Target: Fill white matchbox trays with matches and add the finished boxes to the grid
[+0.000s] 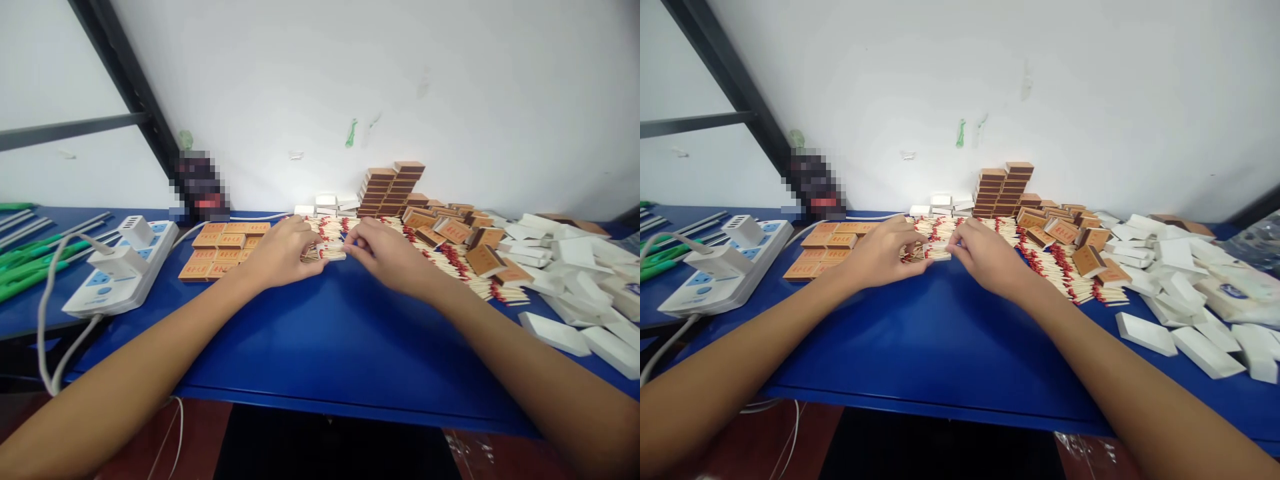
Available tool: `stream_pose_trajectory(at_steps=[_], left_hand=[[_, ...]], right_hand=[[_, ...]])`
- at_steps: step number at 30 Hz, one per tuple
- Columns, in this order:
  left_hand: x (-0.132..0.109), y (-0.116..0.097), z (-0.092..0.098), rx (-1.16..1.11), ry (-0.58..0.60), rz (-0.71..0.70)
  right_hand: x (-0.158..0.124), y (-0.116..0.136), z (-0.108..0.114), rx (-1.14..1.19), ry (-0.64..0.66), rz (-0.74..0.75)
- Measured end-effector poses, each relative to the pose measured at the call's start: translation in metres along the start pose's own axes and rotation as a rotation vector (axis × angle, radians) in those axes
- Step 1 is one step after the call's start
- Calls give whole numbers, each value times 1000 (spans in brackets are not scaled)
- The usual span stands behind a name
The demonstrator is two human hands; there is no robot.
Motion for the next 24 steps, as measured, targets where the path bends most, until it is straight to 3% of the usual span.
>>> stream_pose_trajectory(at_steps=[4, 8, 15, 24], left_hand=[[0, 1, 0, -17, -21, -34], [1, 13, 4, 1, -21, 21], [1, 29, 13, 49, -47, 130], [0, 27, 11, 91, -36, 110]], right_hand=[[0, 0, -5, 5, -28, 27], [4, -13, -8, 30, -116, -24], [12, -15, -34, 50, 23, -46], [12, -12, -33, -34, 126, -46]])
Point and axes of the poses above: each hand's wrist, its own x-axis towards the middle knuckle, its own z-axis out of the back of the hand, y = z × x, the point moved 1 cm from there along x, towards the middle knuckle, and after that the axes turned 4 degrees about y, right-handed, at the moved point
